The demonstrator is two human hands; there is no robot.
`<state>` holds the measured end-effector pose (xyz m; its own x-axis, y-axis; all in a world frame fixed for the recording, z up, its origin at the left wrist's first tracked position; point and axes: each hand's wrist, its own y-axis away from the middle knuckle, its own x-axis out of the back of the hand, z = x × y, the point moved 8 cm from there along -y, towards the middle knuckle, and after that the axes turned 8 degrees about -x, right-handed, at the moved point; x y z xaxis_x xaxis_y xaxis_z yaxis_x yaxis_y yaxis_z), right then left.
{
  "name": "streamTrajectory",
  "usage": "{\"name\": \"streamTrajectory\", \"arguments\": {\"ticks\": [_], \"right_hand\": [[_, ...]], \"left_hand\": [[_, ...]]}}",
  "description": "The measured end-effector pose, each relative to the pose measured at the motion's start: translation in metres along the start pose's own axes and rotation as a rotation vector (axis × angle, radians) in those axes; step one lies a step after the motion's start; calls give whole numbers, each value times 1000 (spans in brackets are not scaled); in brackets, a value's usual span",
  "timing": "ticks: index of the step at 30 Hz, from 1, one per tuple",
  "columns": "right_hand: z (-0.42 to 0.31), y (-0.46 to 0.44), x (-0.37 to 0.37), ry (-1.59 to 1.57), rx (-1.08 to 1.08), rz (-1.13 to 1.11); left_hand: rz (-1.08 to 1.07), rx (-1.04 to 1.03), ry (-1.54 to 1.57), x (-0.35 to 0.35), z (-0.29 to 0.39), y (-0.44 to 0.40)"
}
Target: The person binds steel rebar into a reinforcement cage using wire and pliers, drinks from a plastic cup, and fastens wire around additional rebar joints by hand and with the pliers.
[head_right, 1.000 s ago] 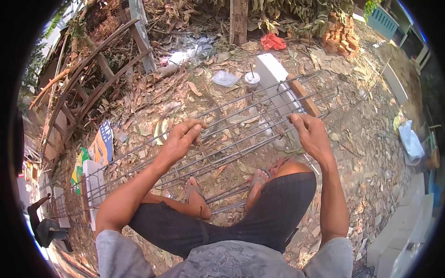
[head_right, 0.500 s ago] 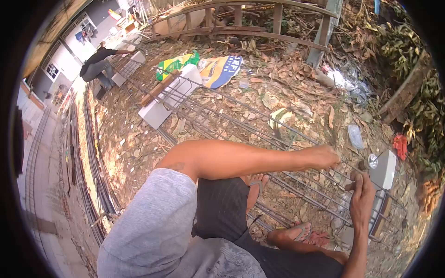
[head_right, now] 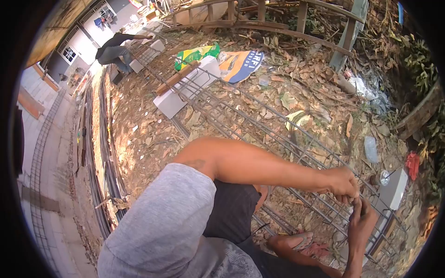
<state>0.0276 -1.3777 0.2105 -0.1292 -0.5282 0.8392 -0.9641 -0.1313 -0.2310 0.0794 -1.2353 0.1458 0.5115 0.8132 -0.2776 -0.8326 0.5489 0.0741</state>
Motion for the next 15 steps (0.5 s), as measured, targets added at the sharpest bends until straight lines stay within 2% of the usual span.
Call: {"name": "streamTrajectory", "arguments": {"ticks": [2,3,6,9,13,15], "right_hand": [[24,3,-19,-739,-377,-225],[32,8,-20,-827,-539,-245],[19,11,-13,-975,-653,-467],[38,7,-14,-876,-641,-316],[15,-9,12,-360,-24,-52],[-24,-4,33,-19,229,31]], "left_hand": [[45,-44,-28,6,6,-4],[69,-65,-37,9,9,-6],[70,-88,-41,8,13,-7],[65,-83,-65,4,11,-6],[18,-134,-246,5,28,-4],[-23,-346,-532,2,46,-6]]}}
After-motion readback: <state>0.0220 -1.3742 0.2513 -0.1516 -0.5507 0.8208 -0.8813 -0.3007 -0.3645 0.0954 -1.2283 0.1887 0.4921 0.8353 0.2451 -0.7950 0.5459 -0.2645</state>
